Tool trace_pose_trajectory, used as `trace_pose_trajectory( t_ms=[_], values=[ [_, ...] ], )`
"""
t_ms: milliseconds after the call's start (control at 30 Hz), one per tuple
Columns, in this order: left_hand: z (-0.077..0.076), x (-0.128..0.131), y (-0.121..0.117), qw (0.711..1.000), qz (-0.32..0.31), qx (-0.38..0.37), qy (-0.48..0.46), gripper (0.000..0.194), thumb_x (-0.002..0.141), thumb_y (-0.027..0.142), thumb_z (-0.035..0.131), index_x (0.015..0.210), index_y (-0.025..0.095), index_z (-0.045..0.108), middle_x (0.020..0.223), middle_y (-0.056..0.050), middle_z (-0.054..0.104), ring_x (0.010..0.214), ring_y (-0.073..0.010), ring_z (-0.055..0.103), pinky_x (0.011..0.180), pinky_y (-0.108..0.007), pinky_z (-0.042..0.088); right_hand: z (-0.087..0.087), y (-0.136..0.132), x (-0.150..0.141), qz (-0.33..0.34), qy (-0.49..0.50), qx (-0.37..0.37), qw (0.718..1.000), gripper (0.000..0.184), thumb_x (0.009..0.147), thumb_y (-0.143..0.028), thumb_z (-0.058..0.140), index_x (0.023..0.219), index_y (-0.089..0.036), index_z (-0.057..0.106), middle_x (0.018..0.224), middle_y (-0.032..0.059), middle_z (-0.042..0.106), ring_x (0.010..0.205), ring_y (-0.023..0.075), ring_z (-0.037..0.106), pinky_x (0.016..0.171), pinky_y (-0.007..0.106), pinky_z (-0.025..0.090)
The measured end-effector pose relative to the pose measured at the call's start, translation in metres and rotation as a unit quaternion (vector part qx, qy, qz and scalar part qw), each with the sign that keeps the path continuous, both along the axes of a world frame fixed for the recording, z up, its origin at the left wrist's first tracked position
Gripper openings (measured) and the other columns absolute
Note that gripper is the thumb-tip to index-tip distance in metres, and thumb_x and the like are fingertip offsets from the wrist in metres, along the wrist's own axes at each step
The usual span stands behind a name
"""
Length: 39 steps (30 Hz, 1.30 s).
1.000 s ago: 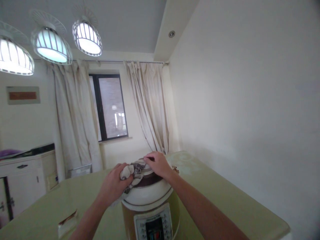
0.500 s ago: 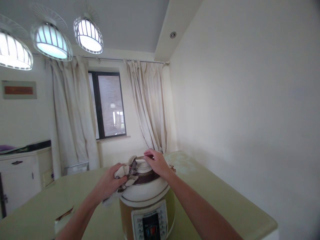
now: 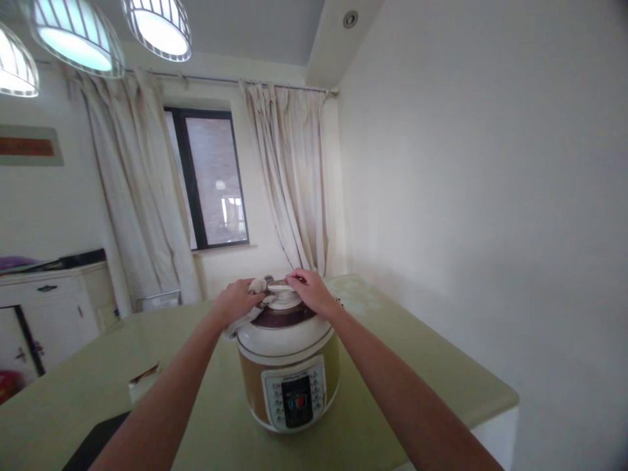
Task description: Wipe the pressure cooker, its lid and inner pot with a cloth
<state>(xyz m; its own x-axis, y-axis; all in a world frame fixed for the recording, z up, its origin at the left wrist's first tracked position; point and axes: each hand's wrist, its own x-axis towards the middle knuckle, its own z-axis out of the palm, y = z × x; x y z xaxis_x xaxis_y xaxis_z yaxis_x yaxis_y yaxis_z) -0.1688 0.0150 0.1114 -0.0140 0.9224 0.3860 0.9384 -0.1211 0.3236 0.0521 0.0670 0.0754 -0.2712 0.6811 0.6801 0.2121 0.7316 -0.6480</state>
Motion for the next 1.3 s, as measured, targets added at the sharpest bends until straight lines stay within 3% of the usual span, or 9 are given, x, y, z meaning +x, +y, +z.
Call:
trace_pose_trajectory(
  t_ms=[200,300,367,467,667,767,900,1100,1300],
  values=[
    [-0.019,0.030,-0.075,0.990,0.011,0.064,0.129,0.028,0.088,0.043,0.058,0.106,0.027,0.073,0.109,-0.008,0.077,0.098,-0.0292,0.071,0.077,-0.034,0.046,0.001,0.007,-0.004,-0.012,0.022,-0.045,0.999,0.023,0.096,-0.036,0.057,0.088,-0.023,0.074,0.092,0.0008,0.076,0.093,0.0201,0.068,0.086,0.030,0.046],
    [-0.024,0.041,-0.090,0.988,-0.020,0.091,0.124,0.028,0.085,0.040,0.061,0.107,0.027,0.073,0.110,-0.006,0.076,0.102,-0.0284,0.069,0.080,-0.033,0.047,0.000,0.011,-0.006,-0.006,0.049,-0.077,0.996,0.026,0.097,-0.041,0.054,0.092,-0.024,0.073,0.097,0.0002,0.075,0.098,0.0198,0.067,0.091,0.031,0.047],
    [-0.022,0.036,-0.079,0.994,-0.037,0.067,0.072,0.026,0.086,0.043,0.061,0.103,0.027,0.073,0.101,-0.004,0.077,0.093,-0.0258,0.070,0.075,-0.031,0.046,0.000,0.011,-0.005,0.010,0.063,-0.083,0.994,0.032,0.099,-0.044,0.049,0.091,-0.024,0.072,0.099,0.0008,0.076,0.100,0.0196,0.067,0.092,0.031,0.047],
    [-0.015,0.014,-0.039,1.000,-0.022,0.017,0.005,0.029,0.085,0.050,0.061,0.093,0.025,0.073,0.089,-0.005,0.077,0.082,-0.0248,0.070,0.071,-0.030,0.046,0.000,0.010,-0.003,0.024,0.072,-0.093,0.993,0.039,0.099,-0.049,0.046,0.091,-0.022,0.072,0.101,0.0032,0.076,0.102,0.0203,0.067,0.091,0.031,0.048],
    [-0.011,-0.022,0.033,0.996,0.022,0.006,-0.083,0.031,0.079,0.045,0.063,0.090,0.019,0.076,0.091,-0.011,0.079,0.092,-0.0287,0.071,0.075,-0.031,0.049,-0.002,0.007,-0.002,-0.001,0.032,-0.069,0.997,0.040,0.100,-0.055,0.047,0.092,-0.023,0.071,0.098,0.0011,0.074,0.100,0.0197,0.065,0.093,0.031,0.047],
    [-0.015,-0.026,0.030,0.995,0.007,-0.002,-0.102,0.032,0.080,0.046,0.060,0.085,0.018,0.075,0.082,-0.008,0.077,0.085,-0.0264,0.071,0.073,-0.031,0.050,-0.003,0.005,-0.001,-0.020,0.019,-0.067,0.997,0.039,0.101,-0.054,0.047,0.091,-0.024,0.070,0.094,0.0003,0.072,0.098,0.0191,0.064,0.093,0.030,0.045],
    [-0.030,-0.022,-0.016,0.995,-0.024,0.056,-0.074,0.037,0.084,0.051,0.055,0.093,0.019,0.073,0.085,-0.003,0.075,0.083,-0.0239,0.067,0.075,-0.031,0.048,0.001,0.002,-0.002,-0.037,0.021,-0.080,0.996,0.041,0.102,-0.054,0.045,0.091,-0.023,0.069,0.094,0.0023,0.072,0.097,0.0209,0.065,0.092,0.033,0.045],
    [-0.042,0.031,-0.091,0.988,-0.065,0.120,0.067,0.027,0.083,0.040,0.065,0.106,0.027,0.073,0.111,-0.007,0.074,0.108,-0.0289,0.064,0.093,-0.037,0.047,0.008,0.007,-0.010,0.015,-0.001,-0.078,0.997,0.050,0.102,-0.061,0.047,0.086,-0.022,0.075,0.100,0.0057,0.076,0.108,0.0243,0.066,0.104,0.037,0.044],
    [-0.018,0.106,-0.089,0.957,-0.182,0.122,0.191,0.034,0.079,0.046,0.075,0.106,0.025,0.072,0.110,-0.012,0.073,0.106,-0.0347,0.063,0.090,-0.046,0.048,0.004,0.021,-0.002,0.114,0.052,-0.194,0.973,0.061,0.096,-0.072,0.052,0.101,-0.018,0.081,0.101,0.0089,0.080,0.101,0.0251,0.071,0.101,0.038,0.051]
  ],
)
